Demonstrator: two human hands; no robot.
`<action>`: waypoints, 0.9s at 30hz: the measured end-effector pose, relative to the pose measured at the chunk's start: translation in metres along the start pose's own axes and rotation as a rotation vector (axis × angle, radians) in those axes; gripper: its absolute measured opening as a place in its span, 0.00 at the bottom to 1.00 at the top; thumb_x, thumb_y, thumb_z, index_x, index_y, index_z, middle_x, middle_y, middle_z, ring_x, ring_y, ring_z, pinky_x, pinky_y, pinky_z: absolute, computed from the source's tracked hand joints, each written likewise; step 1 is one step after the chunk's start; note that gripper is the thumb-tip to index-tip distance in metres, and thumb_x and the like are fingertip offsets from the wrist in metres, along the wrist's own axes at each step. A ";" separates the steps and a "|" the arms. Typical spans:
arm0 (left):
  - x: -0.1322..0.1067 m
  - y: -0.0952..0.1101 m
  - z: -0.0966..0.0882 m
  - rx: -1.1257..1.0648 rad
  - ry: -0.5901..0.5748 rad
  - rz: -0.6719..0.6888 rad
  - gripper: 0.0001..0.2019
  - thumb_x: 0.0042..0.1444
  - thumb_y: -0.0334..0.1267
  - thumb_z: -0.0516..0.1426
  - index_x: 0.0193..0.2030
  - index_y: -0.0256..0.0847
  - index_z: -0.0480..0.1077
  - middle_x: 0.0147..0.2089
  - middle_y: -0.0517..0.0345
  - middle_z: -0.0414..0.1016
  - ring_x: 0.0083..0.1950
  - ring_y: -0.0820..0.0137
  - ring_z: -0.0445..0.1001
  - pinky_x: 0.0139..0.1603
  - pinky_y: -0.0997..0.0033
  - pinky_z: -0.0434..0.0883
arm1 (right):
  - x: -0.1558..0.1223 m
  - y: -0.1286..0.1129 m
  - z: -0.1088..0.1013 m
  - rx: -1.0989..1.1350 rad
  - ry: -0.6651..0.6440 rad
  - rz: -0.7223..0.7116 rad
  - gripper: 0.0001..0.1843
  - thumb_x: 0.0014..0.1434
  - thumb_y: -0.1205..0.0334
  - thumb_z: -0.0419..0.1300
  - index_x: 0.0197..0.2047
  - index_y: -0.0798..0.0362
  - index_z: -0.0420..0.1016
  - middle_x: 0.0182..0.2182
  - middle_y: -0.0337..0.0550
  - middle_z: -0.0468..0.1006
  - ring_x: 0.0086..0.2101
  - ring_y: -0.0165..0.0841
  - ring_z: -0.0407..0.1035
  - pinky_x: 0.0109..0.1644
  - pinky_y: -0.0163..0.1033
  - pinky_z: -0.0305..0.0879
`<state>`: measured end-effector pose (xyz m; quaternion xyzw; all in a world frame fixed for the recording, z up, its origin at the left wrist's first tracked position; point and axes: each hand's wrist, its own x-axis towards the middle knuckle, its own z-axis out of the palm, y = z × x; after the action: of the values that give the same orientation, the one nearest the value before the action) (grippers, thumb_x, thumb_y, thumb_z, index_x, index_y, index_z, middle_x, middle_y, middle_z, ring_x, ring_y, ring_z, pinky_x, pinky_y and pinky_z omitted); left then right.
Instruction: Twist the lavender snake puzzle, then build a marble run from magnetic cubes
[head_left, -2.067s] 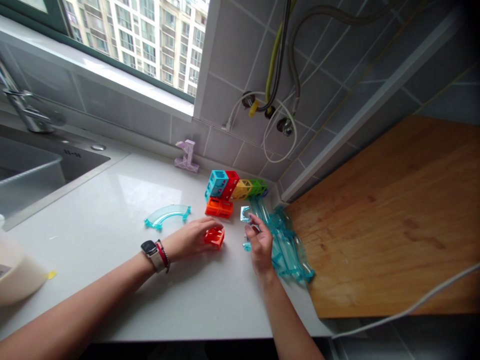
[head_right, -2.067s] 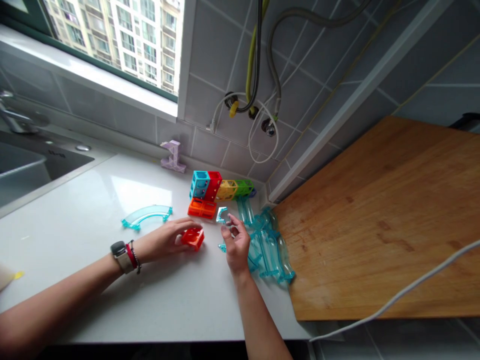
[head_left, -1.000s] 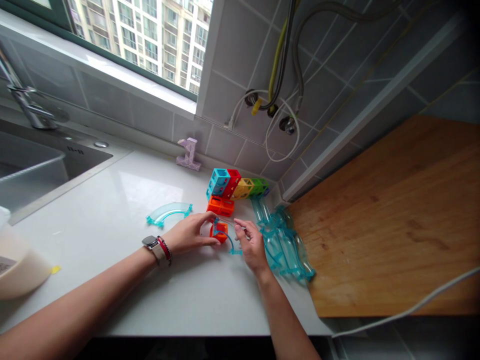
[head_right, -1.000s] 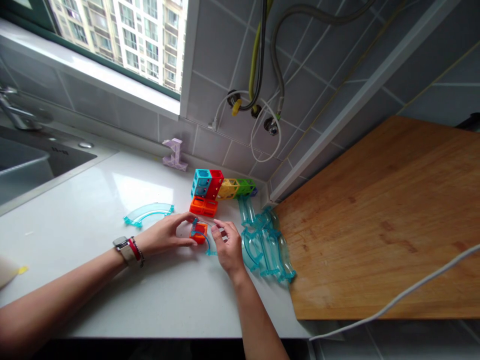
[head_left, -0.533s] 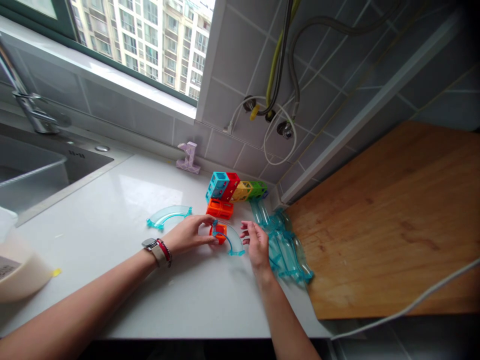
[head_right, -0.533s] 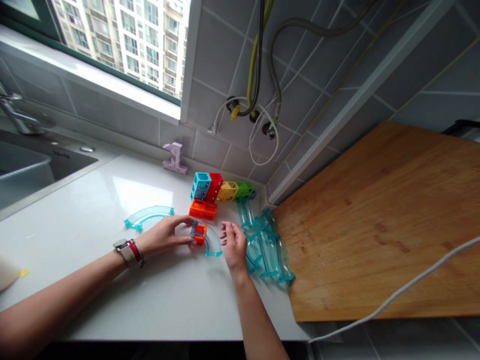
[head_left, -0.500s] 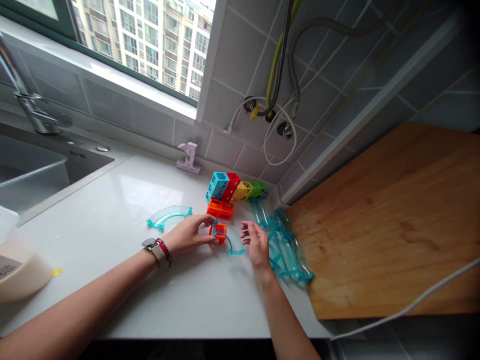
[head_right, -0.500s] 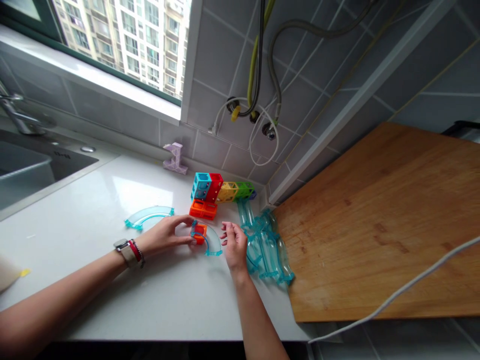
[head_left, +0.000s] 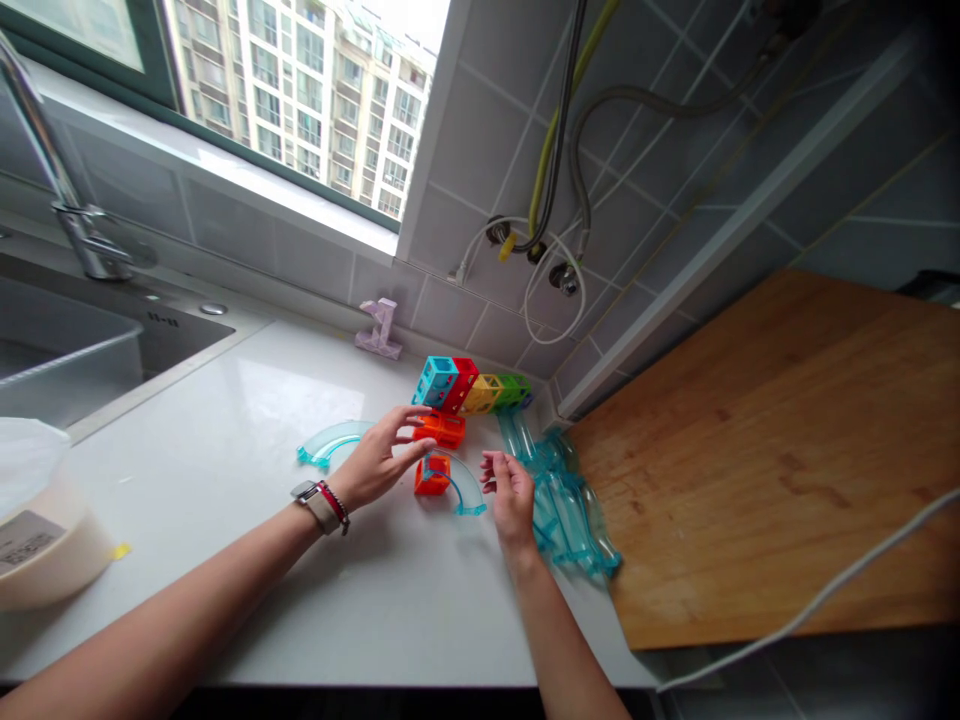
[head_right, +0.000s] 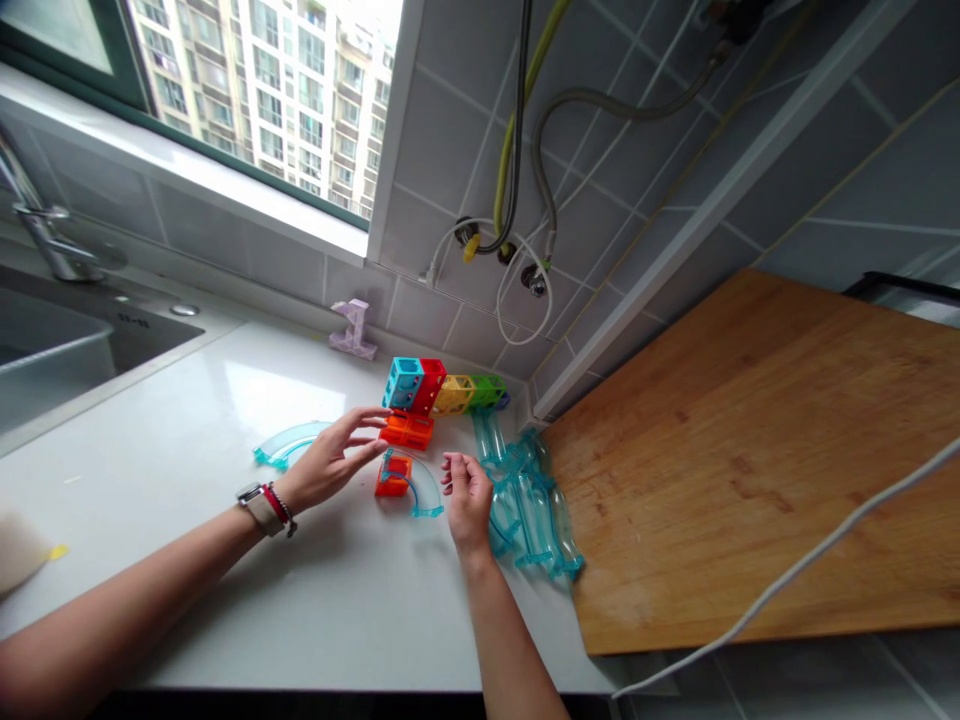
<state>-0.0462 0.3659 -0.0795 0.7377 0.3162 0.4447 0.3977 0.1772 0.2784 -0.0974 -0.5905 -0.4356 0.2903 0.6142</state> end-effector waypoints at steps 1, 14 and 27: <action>0.007 0.001 -0.001 0.014 0.082 -0.004 0.23 0.63 0.50 0.59 0.61 0.44 0.67 0.60 0.45 0.74 0.59 0.58 0.76 0.53 0.55 0.78 | 0.000 0.000 0.000 0.006 -0.001 -0.006 0.26 0.64 0.39 0.59 0.42 0.56 0.81 0.33 0.45 0.79 0.29 0.30 0.70 0.30 0.34 0.67; 0.119 -0.030 0.018 0.083 0.254 -0.168 0.37 0.42 0.43 0.70 0.62 0.41 0.69 0.51 0.47 0.79 0.55 0.54 0.77 0.57 0.55 0.73 | 0.044 -0.051 0.000 -0.338 -0.188 -0.273 0.16 0.60 0.52 0.65 0.47 0.52 0.80 0.38 0.46 0.81 0.35 0.36 0.75 0.38 0.39 0.73; 0.119 -0.037 0.017 -0.405 0.259 -0.159 0.30 0.42 0.50 0.70 0.49 0.39 0.71 0.39 0.52 0.81 0.37 0.64 0.80 0.38 0.63 0.78 | 0.162 -0.044 0.081 -0.923 -0.453 -0.488 0.43 0.48 0.63 0.73 0.66 0.50 0.65 0.64 0.51 0.68 0.61 0.43 0.68 0.65 0.48 0.65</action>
<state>0.0131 0.4760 -0.0688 0.5528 0.3261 0.5569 0.5272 0.1721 0.4519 -0.0297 -0.6030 -0.7619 0.0391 0.2331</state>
